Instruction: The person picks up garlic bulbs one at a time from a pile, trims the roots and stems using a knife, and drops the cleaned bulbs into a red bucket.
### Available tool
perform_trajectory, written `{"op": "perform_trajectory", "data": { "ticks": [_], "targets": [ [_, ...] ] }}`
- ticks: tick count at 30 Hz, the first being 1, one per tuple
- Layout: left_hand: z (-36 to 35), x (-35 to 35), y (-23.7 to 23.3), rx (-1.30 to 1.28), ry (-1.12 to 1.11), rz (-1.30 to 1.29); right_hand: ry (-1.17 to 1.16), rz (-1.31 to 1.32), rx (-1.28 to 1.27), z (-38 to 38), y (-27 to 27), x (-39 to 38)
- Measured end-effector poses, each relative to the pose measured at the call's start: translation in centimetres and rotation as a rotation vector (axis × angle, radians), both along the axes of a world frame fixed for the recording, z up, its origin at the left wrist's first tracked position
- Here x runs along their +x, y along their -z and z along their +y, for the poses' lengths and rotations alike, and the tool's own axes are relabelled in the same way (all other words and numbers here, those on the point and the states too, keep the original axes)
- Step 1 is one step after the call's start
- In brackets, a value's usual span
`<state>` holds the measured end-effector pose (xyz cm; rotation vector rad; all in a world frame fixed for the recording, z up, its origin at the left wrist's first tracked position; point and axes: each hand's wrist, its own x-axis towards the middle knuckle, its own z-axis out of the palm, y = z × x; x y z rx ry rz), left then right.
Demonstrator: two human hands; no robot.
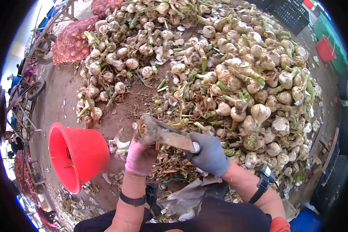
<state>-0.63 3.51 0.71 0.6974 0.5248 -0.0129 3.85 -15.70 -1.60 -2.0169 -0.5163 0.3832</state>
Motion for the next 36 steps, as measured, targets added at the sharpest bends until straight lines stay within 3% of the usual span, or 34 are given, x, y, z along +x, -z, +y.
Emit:
{"op": "perform_trajectory", "data": {
  "ticks": [4,7,8,11,13,15,16,18,20,24,26,28,29,30,32,33,36],
  "targets": [
    [-1.2,-0.4,0.0,-0.033,-0.019,-0.003,-0.005,-0.066,0.022,-0.4,0.9,0.4],
    [-0.8,-0.7,-0.7,-0.024,-0.061,-0.015,0.124,0.38,-0.196,-2.1,3.7,2.2],
    [-0.2,-0.5,-0.7,-0.027,-0.086,-0.023,0.118,0.37,-0.186,-1.8,3.6,2.4],
    [0.5,0.7,0.5,0.26,-0.005,-0.054,0.119,0.167,-0.008,-2.4,2.5,0.4],
    [0.4,0.8,1.1,0.326,0.021,-0.107,0.073,0.198,-0.055,-2.4,2.9,0.0],
    [0.3,1.3,1.9,0.63,-0.001,-0.113,-0.026,0.252,-0.187,-2.2,4.0,-0.1],
    [-0.5,1.7,1.1,0.481,-0.051,-0.119,-0.03,0.249,-0.18,-2.2,3.9,-0.2],
    [-0.1,1.7,0.3,0.746,0.046,-0.056,-0.053,0.426,-0.171,-2.3,3.5,-0.6],
    [-0.1,1.7,0.5,0.672,0.085,-0.076,-0.06,0.489,-0.182,-2.5,3.6,-0.4],
    [-0.8,1.7,0.6,0.609,0.194,-0.085,0.034,0.384,-0.202,-2.3,1.1,0.4],
    [-0.5,0.8,2.8,0.657,0.246,-0.086,0.023,0.128,-0.033,-1.6,-1.0,0.6],
    [-0.5,0.8,3.2,0.796,0.316,-0.167,-0.019,0.035,-0.057,-1.5,-1.5,0.8],
    [-1.5,1.0,1.7,0.572,0.214,-0.116,-0.071,-0.044,-0.106,-1.2,-1.9,0.9],
    [-1.4,1.0,1.6,0.571,0.217,-0.117,-0.123,-0.123,-0.155,-1.0,-2.2,1.1],
    [-1.1,0.9,1.5,1.174,0.404,-0.231,-0.159,-0.146,-0.175,-0.8,-2.4,1.2],
    [-1.3,0.6,1.6,0.952,0.375,-0.268,-0.197,-0.168,-0.194,-0.8,-2.4,1.2],
    [-1.5,0.3,1.0,0.776,0.413,-0.156,-0.244,-0.187,-0.178,-0.8,-1.5,0.9]
  ]
}}
